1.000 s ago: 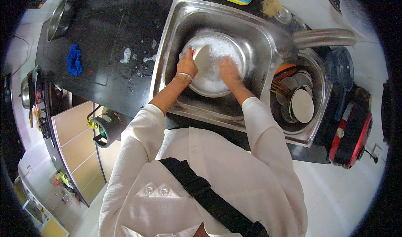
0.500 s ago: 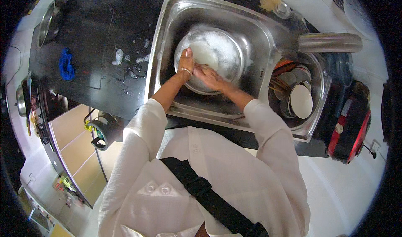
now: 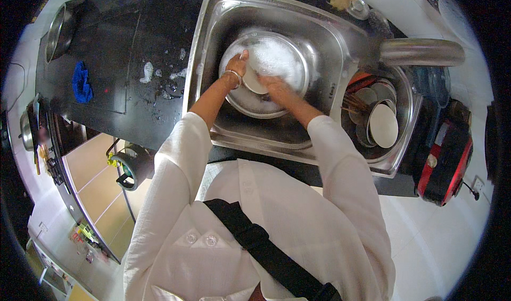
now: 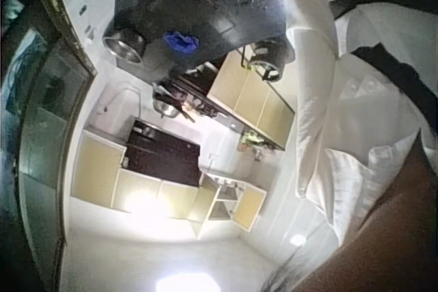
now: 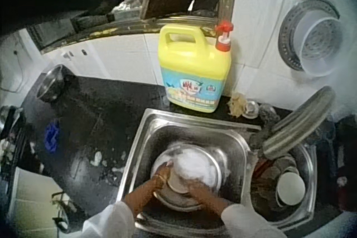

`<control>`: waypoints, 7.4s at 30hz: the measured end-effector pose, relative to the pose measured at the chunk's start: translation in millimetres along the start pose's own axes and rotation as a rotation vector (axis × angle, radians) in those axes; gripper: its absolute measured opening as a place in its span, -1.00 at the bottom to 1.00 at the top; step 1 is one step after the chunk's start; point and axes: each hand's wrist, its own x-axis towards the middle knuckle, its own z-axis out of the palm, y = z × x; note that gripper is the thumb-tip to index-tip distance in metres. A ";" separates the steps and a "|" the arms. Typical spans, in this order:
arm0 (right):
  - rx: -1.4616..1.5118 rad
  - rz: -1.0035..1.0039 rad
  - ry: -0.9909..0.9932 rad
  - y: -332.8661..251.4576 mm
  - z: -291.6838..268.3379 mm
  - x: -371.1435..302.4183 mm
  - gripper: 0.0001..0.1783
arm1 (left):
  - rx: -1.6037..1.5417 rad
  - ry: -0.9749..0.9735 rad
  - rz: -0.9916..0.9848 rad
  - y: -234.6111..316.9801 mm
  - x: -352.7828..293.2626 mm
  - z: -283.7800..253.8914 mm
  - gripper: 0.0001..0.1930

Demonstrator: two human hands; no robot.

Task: The person washes various dishes, including bowls, plates, and a metal tray, in a kitchen sink using a sponge and soap. They scrub each item individually and place the cleaned items into the adjacent sink basin.

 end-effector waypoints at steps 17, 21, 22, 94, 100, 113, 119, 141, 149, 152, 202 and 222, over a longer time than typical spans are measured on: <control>-0.420 0.154 -0.236 61.8 24.5 4.8 -0.66 | -0.311 -0.039 -0.244 39.9 -37.8 -2.4 -0.55; 0.116 0.204 -0.117 17.4 40.8 17.1 -0.69 | -0.054 0.589 0.354 29.1 -72.0 34.9 -0.54; 0.200 0.043 0.067 5.7 44.2 13.6 -0.74 | 0.047 0.513 0.361 8.2 -56.0 35.8 -0.56; -0.375 0.318 -0.361 38.8 8.6 -8.1 -0.78 | 0.817 0.150 0.766 22.6 -64.0 -1.9 -0.56; -0.202 0.501 0.338 79.6 28.3 -8.9 -0.72 | 1.392 -0.358 0.802 21.2 -88.2 -0.6 -0.74; 0.498 0.304 0.723 -32.6 -17.4 -4.3 -0.69 | -0.306 -0.240 0.304 37.8 -102.9 12.7 -0.83; 0.066 0.148 0.551 -40.7 -14.0 10.2 -0.70 | -0.251 -0.253 0.229 18.6 -109.6 16.5 -0.83; 0.962 0.960 0.514 46.6 23.6 18.4 -0.57 | -0.421 -0.479 -0.030 6.1 -92.6 -8.6 -0.70; 0.404 0.349 0.372 9.0 -12.6 39.0 -0.70 | -0.131 -0.436 0.015 40.8 -96.5 -19.3 -0.64; 0.922 0.701 0.431 51.5 2.5 37.9 -0.61 | -0.522 -0.419 -0.033 24.3 -100.5 -13.3 -0.70; 1.569 0.823 0.221 76.9 12.7 40.4 -0.55 | -0.514 -0.415 0.196 35.8 -112.4 -32.9 -0.65; 1.213 1.075 0.142 21.8 6.5 4.9 -0.55 | 0.803 -0.251 0.534 22.0 -91.8 37.1 -0.71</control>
